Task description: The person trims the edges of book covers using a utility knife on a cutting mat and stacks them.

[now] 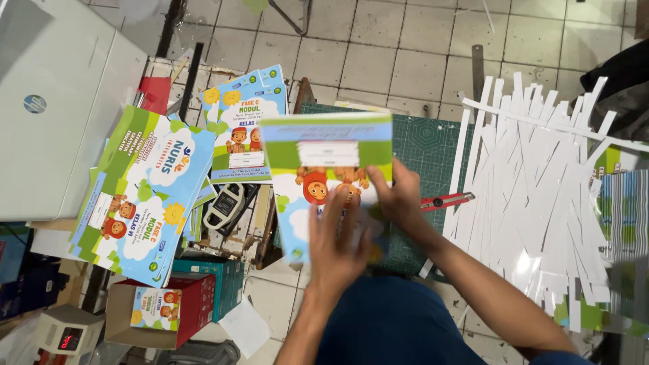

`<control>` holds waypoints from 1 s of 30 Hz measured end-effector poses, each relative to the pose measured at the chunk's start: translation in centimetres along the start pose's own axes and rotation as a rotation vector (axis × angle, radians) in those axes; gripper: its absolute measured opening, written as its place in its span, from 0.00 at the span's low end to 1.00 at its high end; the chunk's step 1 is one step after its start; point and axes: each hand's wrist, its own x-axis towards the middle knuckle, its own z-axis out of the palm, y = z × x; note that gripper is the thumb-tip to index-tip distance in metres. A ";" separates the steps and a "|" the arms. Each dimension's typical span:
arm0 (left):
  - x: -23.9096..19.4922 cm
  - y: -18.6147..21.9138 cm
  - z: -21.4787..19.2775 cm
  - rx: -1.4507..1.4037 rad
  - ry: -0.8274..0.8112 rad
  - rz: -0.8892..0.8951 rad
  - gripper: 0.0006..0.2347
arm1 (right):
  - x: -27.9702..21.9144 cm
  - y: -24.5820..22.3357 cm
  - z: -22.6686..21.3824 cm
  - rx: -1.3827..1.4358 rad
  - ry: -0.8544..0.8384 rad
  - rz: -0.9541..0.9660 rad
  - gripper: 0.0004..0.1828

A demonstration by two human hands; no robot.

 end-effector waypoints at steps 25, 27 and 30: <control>-5.5 -8.3 16.7 0.302 -0.257 0.064 0.29 | -8.0 10.8 -4.8 -0.687 -0.084 0.161 0.13; -5.9 -7.8 16.5 0.283 -0.201 0.024 0.28 | -9.6 10.1 -2.7 -0.666 -0.124 0.169 0.12; -5.5 -7.6 16.3 0.189 -0.241 -0.053 0.28 | -12.1 8.9 -0.4 -0.760 -0.280 0.139 0.13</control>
